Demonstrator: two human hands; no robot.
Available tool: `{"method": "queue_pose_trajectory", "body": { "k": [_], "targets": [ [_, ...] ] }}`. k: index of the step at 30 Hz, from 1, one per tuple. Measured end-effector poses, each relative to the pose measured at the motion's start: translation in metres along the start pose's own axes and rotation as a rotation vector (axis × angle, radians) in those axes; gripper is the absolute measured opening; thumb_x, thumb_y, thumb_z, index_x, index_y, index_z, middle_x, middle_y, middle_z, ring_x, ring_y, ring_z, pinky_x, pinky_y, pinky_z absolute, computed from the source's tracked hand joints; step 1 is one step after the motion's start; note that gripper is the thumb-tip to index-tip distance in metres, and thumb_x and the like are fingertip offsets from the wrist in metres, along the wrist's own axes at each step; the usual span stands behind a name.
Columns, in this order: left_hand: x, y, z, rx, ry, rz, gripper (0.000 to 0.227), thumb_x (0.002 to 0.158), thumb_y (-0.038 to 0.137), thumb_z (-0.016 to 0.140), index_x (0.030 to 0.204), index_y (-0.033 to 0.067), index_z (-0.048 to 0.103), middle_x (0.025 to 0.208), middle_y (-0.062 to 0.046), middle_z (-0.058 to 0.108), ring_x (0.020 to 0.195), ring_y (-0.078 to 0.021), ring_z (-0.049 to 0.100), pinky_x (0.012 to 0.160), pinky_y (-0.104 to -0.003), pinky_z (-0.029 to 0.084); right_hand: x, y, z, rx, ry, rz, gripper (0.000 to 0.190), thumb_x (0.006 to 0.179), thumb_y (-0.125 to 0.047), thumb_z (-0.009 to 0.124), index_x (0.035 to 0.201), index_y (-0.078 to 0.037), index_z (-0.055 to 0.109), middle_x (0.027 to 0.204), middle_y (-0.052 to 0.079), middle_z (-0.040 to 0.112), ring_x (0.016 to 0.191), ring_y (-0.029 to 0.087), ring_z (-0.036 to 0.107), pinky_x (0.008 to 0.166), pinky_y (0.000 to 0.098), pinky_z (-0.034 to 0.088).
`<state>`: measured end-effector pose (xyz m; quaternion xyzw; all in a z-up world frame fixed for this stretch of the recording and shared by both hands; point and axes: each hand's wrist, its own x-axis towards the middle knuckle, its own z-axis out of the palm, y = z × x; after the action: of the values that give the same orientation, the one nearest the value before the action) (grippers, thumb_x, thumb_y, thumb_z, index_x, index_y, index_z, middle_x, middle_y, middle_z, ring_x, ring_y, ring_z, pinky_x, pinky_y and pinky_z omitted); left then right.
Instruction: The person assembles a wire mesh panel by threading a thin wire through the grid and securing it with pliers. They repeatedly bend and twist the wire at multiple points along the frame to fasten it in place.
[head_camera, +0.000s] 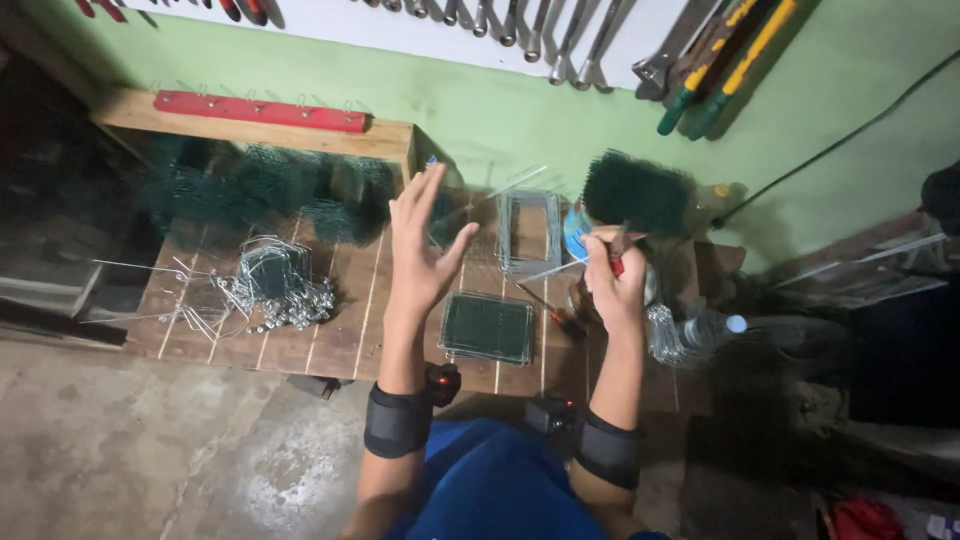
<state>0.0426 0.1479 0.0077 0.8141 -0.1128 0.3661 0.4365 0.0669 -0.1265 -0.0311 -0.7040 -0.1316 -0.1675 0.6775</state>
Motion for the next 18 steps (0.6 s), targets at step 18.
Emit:
{"method": "queue_pose_trajectory", "body": {
  "k": [18],
  "targets": [
    [0.034,-0.055,0.007,-0.437,-0.273,-0.359,0.039,0.089,0.0,0.075,0.128,0.0021,0.069,0.11,-0.013,0.078,0.098,-0.0163,0.078,0.088,-0.029,0.063,0.028,-0.027,0.053,-0.234,0.058,-0.094,0.02,0.094,-0.006,0.072,0.114,-0.002,0.067,0.109,0.005,0.07,0.09,0.013,0.064,0.076,0.03,0.053]
  ]
}}
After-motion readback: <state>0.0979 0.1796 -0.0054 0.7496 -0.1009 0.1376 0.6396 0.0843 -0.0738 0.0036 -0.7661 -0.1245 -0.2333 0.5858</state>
